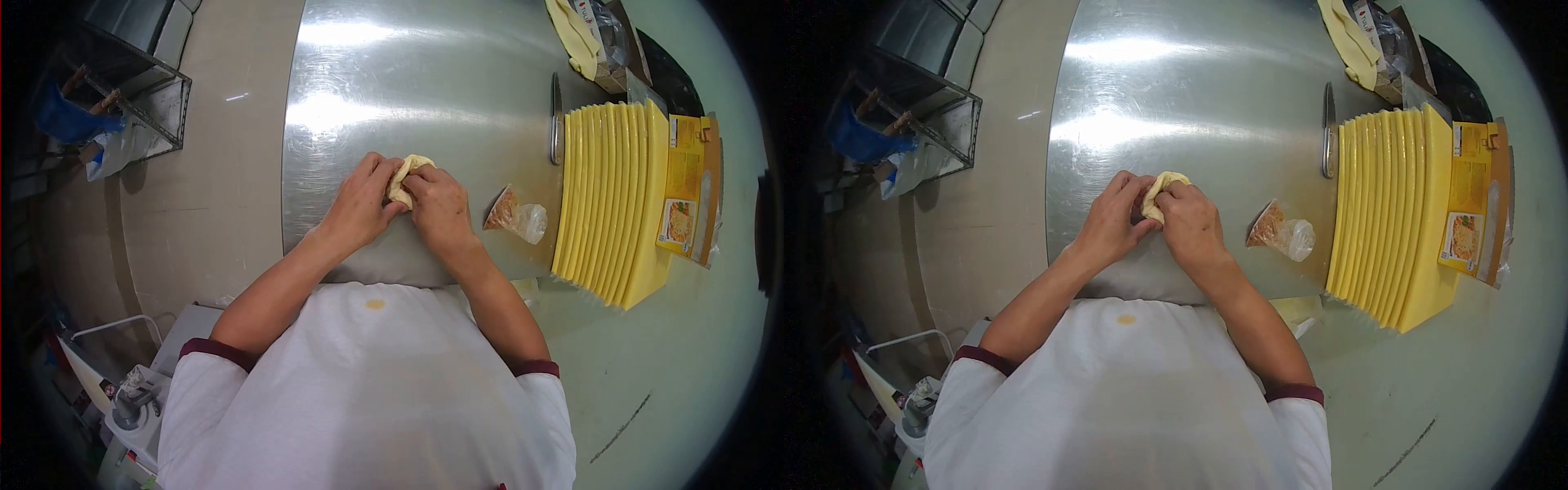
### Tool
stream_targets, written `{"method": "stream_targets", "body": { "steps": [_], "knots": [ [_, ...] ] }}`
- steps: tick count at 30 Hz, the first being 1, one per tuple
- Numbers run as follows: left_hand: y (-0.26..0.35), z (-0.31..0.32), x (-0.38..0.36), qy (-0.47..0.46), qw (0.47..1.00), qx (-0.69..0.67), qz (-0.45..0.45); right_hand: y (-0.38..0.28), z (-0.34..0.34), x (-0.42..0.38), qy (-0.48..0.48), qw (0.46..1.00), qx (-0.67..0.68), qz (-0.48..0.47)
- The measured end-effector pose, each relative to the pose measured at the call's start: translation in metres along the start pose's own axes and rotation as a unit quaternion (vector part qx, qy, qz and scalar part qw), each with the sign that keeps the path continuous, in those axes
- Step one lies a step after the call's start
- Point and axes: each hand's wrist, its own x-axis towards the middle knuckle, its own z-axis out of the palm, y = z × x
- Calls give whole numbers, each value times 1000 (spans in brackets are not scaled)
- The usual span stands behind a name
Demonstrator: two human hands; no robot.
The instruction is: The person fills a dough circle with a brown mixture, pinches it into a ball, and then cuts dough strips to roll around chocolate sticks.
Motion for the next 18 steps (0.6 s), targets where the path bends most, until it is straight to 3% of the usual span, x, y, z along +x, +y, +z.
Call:
{"method": "stream_targets", "body": {
  "steps": [9,18],
  "knots": [
    [-1,6,-2,39,998,-35,30,-4,-10,5,-19,1000,21,6],
    [1,9,-5,64,996,-57,3,-7,-18,8,-22,999,42,-3]
  ]
}}
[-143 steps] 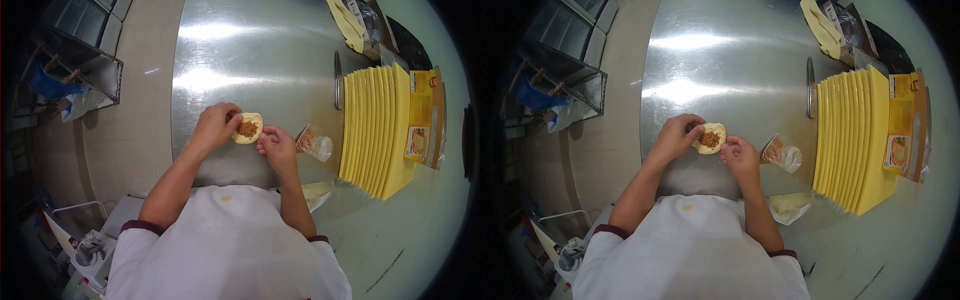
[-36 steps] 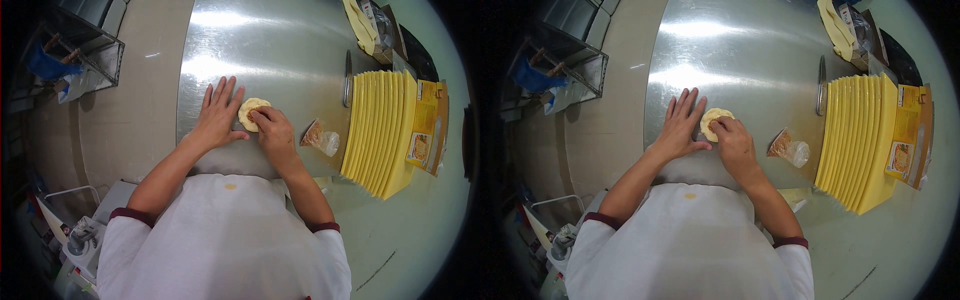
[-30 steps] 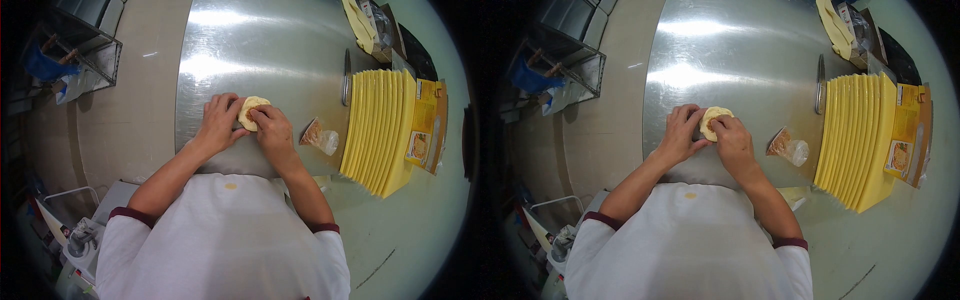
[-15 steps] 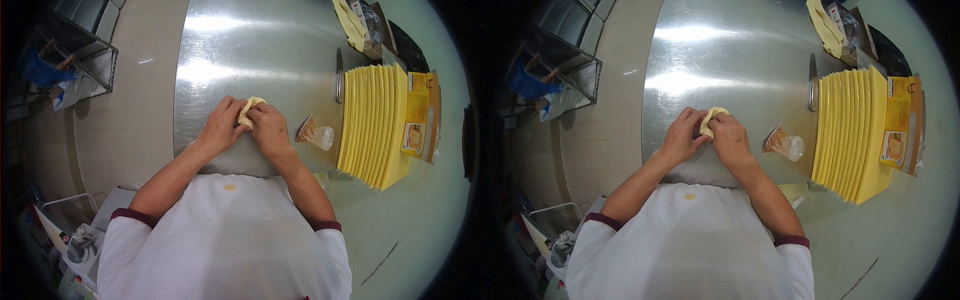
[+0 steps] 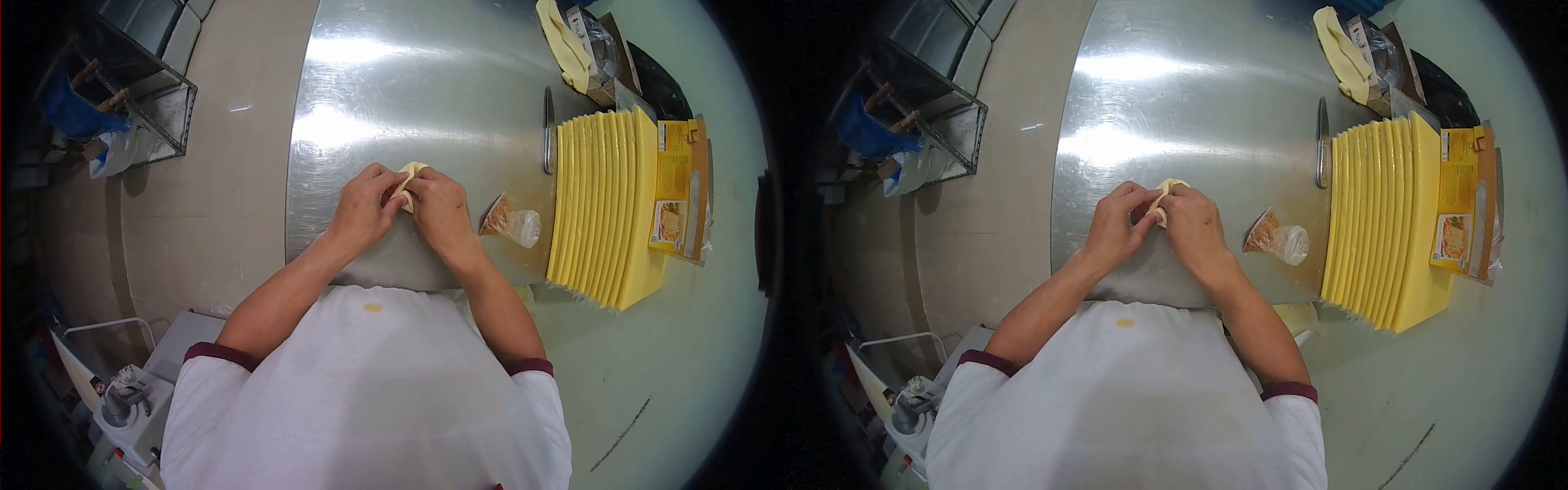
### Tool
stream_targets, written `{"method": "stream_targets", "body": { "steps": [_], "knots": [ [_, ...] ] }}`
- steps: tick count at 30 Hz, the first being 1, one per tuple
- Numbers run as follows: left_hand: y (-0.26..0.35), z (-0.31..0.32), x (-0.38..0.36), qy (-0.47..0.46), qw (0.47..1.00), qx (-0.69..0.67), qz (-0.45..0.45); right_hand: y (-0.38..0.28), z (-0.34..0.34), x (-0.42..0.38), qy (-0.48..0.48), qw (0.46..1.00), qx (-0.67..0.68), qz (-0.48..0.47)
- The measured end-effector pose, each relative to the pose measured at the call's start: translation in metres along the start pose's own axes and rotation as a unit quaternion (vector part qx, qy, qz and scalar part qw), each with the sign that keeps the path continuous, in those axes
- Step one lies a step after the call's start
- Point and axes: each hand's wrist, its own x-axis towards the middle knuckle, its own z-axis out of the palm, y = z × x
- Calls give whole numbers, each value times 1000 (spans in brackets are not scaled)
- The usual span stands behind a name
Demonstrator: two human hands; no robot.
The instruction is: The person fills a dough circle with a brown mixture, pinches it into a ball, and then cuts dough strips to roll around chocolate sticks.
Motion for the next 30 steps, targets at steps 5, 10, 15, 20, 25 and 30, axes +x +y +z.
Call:
{"method": "stream_targets", "body": {
  "steps": [5,10,15,20,25,30],
  "knots": [
    [-1,4,-1,26,999,-15,-11,-4,-8,3,-4,999,30,12],
    [-2,4,-3,29,999,-17,-19,-4,-15,4,10,998,60,32],
    [-4,5,-3,31,999,-18,-18,-2,-11,4,40,995,68,60],
    [-4,5,-4,27,999,-20,-25,-2,-18,7,36,993,76,88],
    [-6,4,-3,24,999,-24,-23,0,-21,9,52,985,145,80],
    [-6,3,-3,24,999,-30,-23,-4,-23,10,43,990,113,75]
  ]
}}
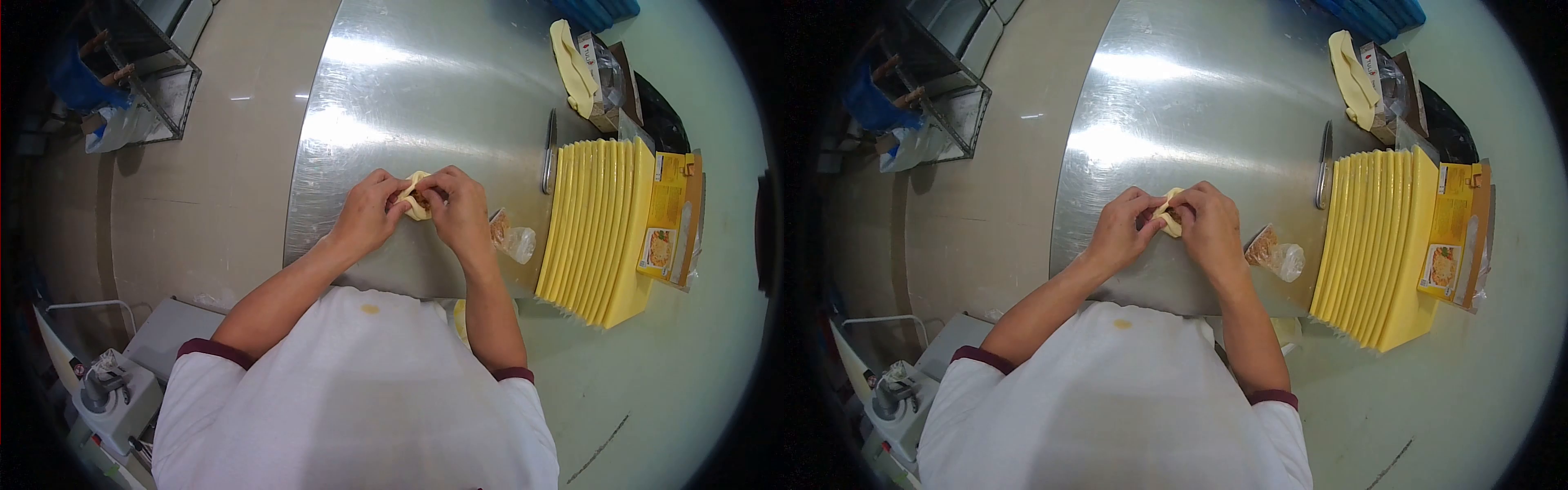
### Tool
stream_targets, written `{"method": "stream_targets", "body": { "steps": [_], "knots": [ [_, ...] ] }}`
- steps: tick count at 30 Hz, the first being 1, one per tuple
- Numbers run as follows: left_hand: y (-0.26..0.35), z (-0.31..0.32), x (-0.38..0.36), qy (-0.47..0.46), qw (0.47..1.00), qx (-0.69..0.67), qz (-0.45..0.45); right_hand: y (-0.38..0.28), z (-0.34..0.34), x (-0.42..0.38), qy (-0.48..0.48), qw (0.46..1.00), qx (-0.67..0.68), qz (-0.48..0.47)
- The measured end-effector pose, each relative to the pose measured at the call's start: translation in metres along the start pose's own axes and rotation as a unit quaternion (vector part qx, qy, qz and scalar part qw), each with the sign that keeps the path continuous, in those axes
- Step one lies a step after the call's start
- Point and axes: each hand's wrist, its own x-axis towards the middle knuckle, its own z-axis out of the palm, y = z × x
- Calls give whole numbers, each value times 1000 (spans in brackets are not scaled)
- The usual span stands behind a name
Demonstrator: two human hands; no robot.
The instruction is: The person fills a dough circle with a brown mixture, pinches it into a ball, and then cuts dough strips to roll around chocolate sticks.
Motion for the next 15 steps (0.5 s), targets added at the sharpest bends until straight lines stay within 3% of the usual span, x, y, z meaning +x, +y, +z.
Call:
{"method": "stream_targets", "body": {
  "steps": [7,10,15],
  "knots": [
    [-2,0,1,-6,1000,4,2,6,3,-1,-7,999,-17,-34],
    [-1,-1,1,-9,1000,7,0,-2,-2,-1,-15,999,-35,15],
    [-2,-1,1,-10,1000,8,0,0,2,-3,22,999,-29,-18]
  ]
}}
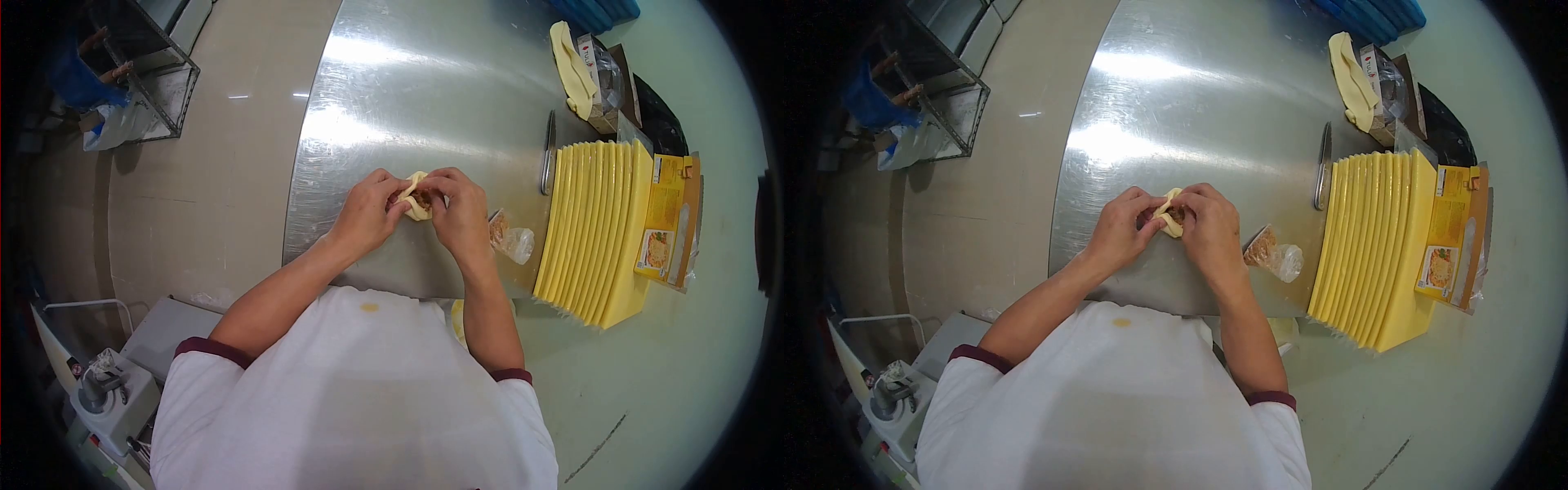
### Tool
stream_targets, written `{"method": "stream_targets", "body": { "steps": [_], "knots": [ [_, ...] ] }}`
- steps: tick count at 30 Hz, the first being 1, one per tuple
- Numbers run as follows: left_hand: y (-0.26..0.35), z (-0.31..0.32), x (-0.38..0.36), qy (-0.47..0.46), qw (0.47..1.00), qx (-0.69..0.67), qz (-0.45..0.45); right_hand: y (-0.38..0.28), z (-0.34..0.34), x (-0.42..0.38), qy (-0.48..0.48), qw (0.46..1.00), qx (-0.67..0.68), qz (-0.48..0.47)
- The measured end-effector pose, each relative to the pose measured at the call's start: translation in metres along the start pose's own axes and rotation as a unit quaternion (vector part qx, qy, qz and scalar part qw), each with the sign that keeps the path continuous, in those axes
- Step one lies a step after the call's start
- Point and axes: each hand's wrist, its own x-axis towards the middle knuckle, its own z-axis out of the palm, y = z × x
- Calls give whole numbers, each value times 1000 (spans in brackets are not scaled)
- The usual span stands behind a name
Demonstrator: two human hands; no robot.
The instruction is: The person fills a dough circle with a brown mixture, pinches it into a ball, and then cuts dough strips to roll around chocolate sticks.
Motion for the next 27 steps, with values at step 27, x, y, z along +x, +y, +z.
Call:
{"method": "stream_targets", "body": {
  "steps": [27],
  "knots": [
    [6,1,0,2,1000,-7,-16,49,11,-40,14,953,175,248]
  ]
}}
